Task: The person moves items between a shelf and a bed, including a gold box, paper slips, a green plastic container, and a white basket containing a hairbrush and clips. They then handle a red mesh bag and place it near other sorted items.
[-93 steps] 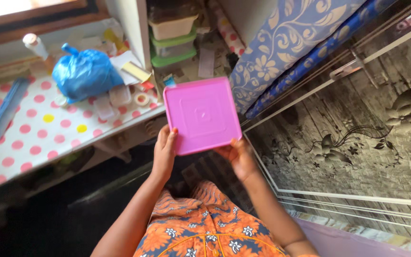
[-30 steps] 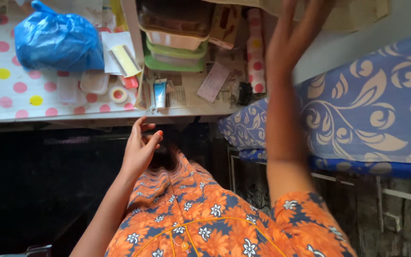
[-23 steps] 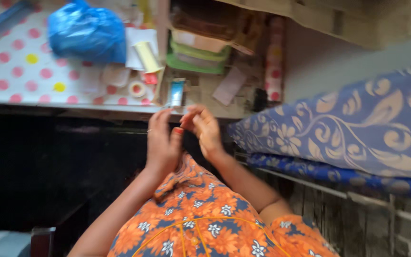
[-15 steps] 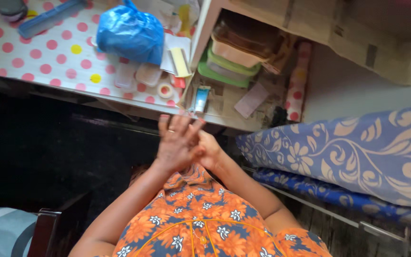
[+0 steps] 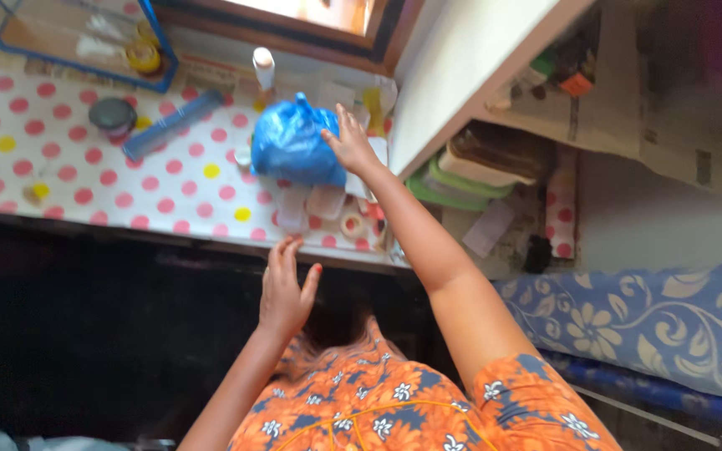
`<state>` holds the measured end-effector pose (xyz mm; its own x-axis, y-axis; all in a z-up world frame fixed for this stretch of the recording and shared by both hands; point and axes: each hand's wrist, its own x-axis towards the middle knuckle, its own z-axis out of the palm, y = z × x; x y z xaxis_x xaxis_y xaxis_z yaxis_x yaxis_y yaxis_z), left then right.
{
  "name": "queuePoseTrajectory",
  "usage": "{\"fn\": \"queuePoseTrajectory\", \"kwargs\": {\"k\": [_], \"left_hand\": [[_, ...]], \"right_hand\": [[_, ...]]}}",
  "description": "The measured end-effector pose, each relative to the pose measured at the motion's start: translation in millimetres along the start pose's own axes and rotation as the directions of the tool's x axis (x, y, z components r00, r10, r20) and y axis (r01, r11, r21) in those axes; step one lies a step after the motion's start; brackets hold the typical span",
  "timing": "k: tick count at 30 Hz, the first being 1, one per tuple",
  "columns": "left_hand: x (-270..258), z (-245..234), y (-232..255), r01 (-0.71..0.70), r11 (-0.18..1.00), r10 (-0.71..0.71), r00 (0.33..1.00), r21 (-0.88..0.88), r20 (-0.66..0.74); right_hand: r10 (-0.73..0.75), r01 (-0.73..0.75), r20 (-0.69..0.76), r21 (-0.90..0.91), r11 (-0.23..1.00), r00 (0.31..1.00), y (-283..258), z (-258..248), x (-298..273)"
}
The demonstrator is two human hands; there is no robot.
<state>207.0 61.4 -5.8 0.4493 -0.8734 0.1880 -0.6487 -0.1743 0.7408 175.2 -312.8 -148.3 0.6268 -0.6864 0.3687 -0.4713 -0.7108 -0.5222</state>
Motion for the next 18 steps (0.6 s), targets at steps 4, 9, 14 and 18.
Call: {"fn": "queuePoseTrajectory", "kwargs": {"k": [4, 9, 14, 18], "left_hand": [[31, -38, -13, -0.045, 0.990, 0.056, 0.995, -0.133, 0.080], [69, -51, -22, 0.004, 0.980, 0.053, 0.957, -0.198, 0.284], [89, -36, -12, -0.144, 0.978, 0.204, 0.828, -0.154, 0.523], [93, -13, 14, -0.233, 0.938, 0.345, 0.595, -0.255, 0.725]], "right_hand": [[0.213, -0.214, 0.192, -0.014, 0.977, 0.958, 9, 23, 44], [0.296, -0.286, 0.227, -0.079, 0.955, 0.928, -52, -9, 52], [0.228, -0.236, 0.155, 0.039, 0.971, 0.961, -166, -109, 42], [0.120, -0.187, 0.269, 0.242, 0.952, 0.956, -208, -245, -12]]}}
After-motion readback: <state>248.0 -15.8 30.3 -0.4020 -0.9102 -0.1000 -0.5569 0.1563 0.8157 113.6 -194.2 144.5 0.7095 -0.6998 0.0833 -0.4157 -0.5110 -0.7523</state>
